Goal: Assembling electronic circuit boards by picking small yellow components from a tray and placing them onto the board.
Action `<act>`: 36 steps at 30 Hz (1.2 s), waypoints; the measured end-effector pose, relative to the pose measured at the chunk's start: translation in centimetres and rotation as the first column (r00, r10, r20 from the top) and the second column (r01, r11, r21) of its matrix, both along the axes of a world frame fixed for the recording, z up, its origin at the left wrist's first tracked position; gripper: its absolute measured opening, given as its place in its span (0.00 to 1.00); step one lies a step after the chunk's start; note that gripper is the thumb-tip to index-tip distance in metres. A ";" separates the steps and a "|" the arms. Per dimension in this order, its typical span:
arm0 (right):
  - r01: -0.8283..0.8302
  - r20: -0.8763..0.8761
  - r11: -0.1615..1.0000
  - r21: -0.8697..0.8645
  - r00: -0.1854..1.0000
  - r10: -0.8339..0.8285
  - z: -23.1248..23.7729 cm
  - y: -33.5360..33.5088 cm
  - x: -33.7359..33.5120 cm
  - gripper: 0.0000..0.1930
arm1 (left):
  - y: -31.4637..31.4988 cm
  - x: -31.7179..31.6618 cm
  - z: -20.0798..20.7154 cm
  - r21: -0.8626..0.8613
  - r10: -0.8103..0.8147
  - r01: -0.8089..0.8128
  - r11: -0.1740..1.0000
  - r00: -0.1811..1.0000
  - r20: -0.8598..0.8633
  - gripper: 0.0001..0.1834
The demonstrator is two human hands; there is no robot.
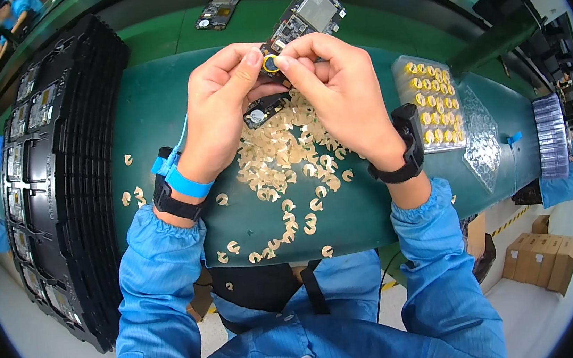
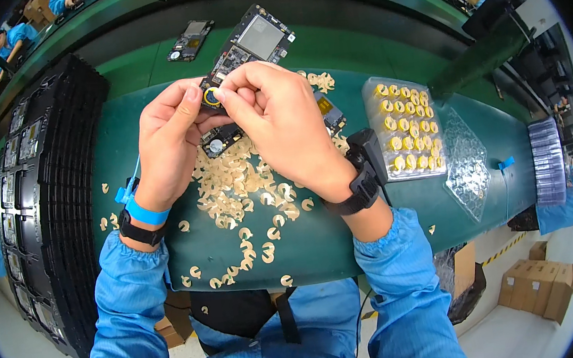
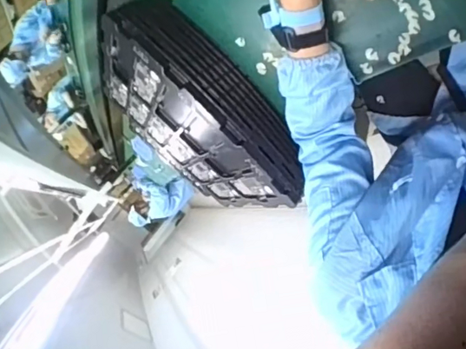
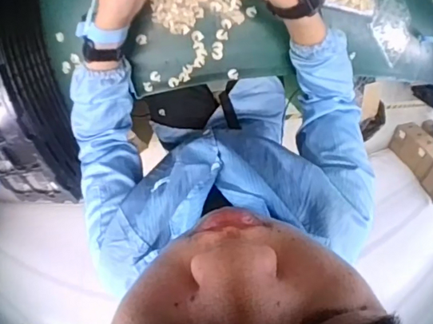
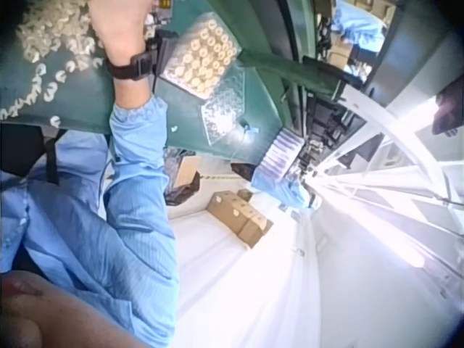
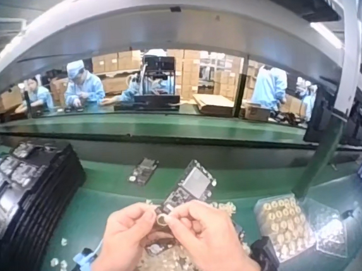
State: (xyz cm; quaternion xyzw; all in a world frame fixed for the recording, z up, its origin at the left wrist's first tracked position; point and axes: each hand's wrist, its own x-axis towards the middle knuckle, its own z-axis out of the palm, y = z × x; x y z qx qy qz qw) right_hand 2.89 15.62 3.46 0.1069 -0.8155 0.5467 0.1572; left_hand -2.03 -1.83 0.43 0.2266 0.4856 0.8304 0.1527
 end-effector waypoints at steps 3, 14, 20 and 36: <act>-0.001 -0.009 1.000 -0.020 1.000 0.001 -0.2 -0.2 0.0 0.05 | 0.0 0.0 0.0 -0.004 0.005 -0.005 1.000 1.000 -0.001 0.16; 0.070 -0.066 0.997 -0.042 0.995 -0.073 -0.7 -0.5 -0.2 0.06 | 0.1 0.4 0.6 -0.064 0.035 -0.036 0.997 0.999 -0.016 0.15; 0.094 -0.038 0.992 -0.088 0.995 -0.098 -0.7 -0.9 0.0 0.07 | 0.1 0.8 1.0 -0.122 0.033 -0.040 0.992 0.998 -0.057 0.15; 0.090 -0.171 0.979 -0.182 0.978 -0.122 -1.5 -1.0 -0.4 0.05 | 0.7 1.0 0.8 -0.043 0.078 -0.082 0.996 0.993 -0.088 0.16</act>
